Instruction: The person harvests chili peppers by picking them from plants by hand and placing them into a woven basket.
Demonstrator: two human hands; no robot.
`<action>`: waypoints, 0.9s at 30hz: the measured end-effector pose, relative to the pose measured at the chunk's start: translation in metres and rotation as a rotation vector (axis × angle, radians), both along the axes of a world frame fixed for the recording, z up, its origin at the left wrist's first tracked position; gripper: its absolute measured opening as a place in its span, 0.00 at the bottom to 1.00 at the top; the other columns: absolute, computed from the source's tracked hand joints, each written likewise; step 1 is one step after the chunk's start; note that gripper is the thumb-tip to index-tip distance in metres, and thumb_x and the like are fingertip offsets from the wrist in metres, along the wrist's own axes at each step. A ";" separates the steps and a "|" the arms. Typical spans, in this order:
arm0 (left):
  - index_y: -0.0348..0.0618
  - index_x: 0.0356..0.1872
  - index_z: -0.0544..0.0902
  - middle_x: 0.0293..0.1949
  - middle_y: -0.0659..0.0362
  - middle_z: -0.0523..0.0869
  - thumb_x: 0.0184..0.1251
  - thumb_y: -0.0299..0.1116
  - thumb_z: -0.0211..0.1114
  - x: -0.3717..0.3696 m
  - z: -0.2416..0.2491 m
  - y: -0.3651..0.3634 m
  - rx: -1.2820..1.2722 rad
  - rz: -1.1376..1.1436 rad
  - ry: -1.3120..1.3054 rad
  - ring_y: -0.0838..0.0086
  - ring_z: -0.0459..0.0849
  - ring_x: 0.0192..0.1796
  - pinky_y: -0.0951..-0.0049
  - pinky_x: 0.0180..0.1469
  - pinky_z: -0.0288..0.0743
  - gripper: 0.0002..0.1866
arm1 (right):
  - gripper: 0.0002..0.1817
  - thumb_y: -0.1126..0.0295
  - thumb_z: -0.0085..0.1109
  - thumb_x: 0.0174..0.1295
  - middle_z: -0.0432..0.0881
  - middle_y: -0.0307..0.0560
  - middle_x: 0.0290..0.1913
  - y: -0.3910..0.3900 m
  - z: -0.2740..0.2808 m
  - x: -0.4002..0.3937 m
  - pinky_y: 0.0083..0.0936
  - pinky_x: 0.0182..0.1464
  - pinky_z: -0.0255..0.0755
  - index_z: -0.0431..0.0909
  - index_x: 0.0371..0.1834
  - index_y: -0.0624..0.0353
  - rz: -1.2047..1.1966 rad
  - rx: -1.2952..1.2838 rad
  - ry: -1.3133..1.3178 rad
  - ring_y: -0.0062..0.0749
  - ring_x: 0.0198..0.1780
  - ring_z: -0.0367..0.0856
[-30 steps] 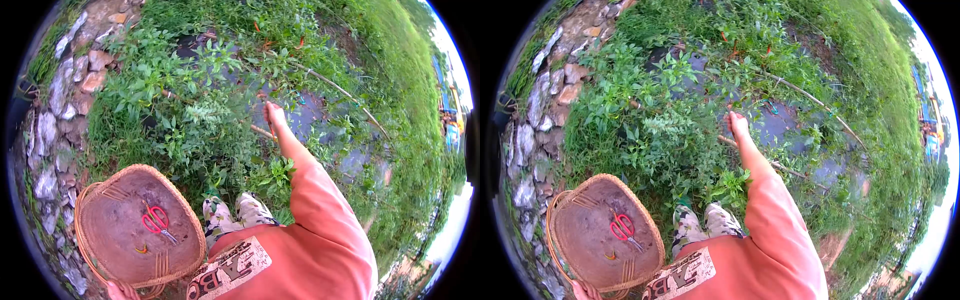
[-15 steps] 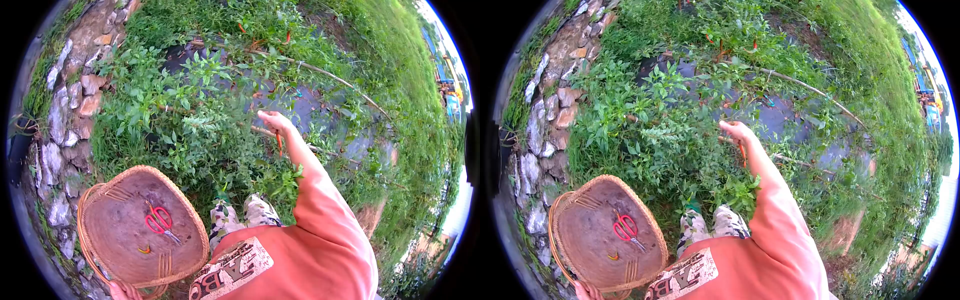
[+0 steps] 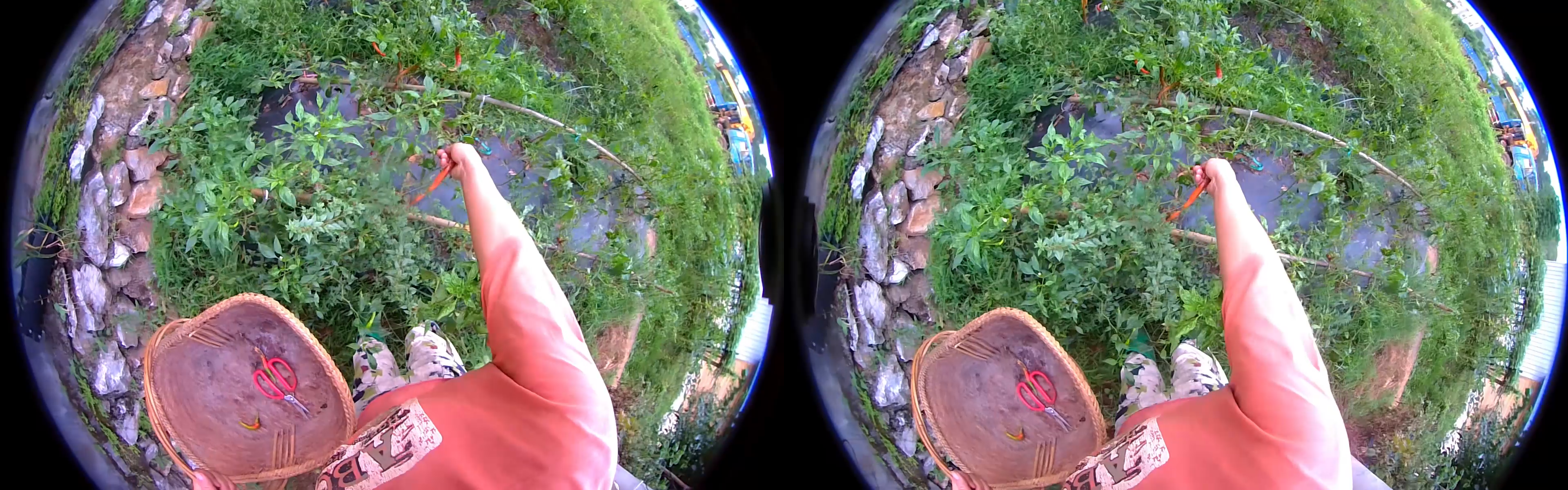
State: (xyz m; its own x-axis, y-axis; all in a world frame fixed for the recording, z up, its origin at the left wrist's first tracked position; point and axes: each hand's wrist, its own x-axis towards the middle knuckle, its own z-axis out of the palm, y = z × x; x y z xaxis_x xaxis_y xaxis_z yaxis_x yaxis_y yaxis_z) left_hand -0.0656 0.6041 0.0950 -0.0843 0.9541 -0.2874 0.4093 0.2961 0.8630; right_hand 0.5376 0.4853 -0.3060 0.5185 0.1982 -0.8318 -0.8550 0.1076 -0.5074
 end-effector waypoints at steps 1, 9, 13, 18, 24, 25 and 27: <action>0.45 0.18 0.65 0.10 0.66 0.60 0.66 0.41 0.55 -0.001 0.000 0.000 -0.014 -0.002 -0.012 0.85 0.53 0.09 0.84 0.09 0.44 0.18 | 0.06 0.78 0.35 0.62 0.71 0.44 0.20 0.003 -0.026 0.010 0.17 0.17 0.65 0.65 0.34 0.67 0.092 -0.046 -0.012 0.23 0.16 0.64; 0.44 0.18 0.65 0.10 0.65 0.61 0.66 0.43 0.54 0.000 -0.007 0.002 -0.019 -0.040 0.026 0.84 0.53 0.09 0.83 0.09 0.45 0.19 | 0.10 0.78 0.33 0.62 0.68 0.47 0.21 0.029 -0.010 -0.004 0.20 0.17 0.64 0.67 0.32 0.69 -0.179 0.228 0.046 0.26 0.18 0.65; 0.44 0.18 0.65 0.10 0.65 0.60 0.67 0.43 0.54 0.000 -0.008 0.001 -0.047 -0.054 -0.005 0.84 0.53 0.09 0.83 0.09 0.45 0.20 | 0.07 0.79 0.36 0.61 0.69 0.46 0.24 0.031 -0.005 -0.009 0.21 0.16 0.59 0.68 0.35 0.63 -0.290 0.281 -0.033 0.27 0.19 0.63; 0.44 0.19 0.65 0.10 0.65 0.60 0.67 0.42 0.53 0.013 -0.006 -0.001 -0.003 -0.059 0.045 0.84 0.52 0.09 0.84 0.09 0.44 0.19 | 0.04 0.77 0.44 0.60 0.68 0.42 0.22 0.023 -0.005 -0.010 0.19 0.16 0.58 0.68 0.32 0.55 -0.358 0.283 -0.064 0.25 0.18 0.62; 0.44 0.20 0.66 0.10 0.66 0.60 0.66 0.42 0.54 0.000 -0.010 0.000 -0.029 -0.041 -0.001 0.84 0.53 0.08 0.85 0.08 0.46 0.18 | 0.05 0.68 0.50 0.63 0.67 0.32 0.20 -0.013 0.006 -0.023 0.15 0.17 0.56 0.73 0.37 0.54 -0.232 0.340 -0.290 0.18 0.19 0.62; 0.44 0.20 0.66 0.10 0.66 0.60 0.66 0.42 0.54 -0.003 -0.009 0.000 -0.030 -0.042 -0.002 0.84 0.53 0.08 0.85 0.08 0.46 0.18 | 0.09 0.66 0.47 0.64 0.69 0.33 0.21 -0.018 0.006 -0.025 0.15 0.17 0.56 0.74 0.40 0.57 -0.237 0.258 -0.327 0.18 0.18 0.62; 0.45 0.20 0.66 0.10 0.66 0.61 0.65 0.42 0.56 -0.008 -0.009 0.001 -0.086 -0.080 -0.079 0.84 0.54 0.09 0.85 0.09 0.47 0.17 | 0.10 0.66 0.46 0.63 0.70 0.34 0.21 -0.026 0.015 -0.028 0.15 0.17 0.55 0.74 0.40 0.58 -0.224 0.219 -0.367 0.17 0.18 0.62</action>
State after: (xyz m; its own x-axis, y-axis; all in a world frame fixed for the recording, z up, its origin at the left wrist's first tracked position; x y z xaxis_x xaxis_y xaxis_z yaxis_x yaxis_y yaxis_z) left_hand -0.0738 0.6055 0.0856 0.0171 0.9285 -0.3710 0.3659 0.3395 0.8665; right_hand 0.5098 0.4597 -0.2910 0.8197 0.1985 -0.5372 -0.5676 0.4067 -0.7158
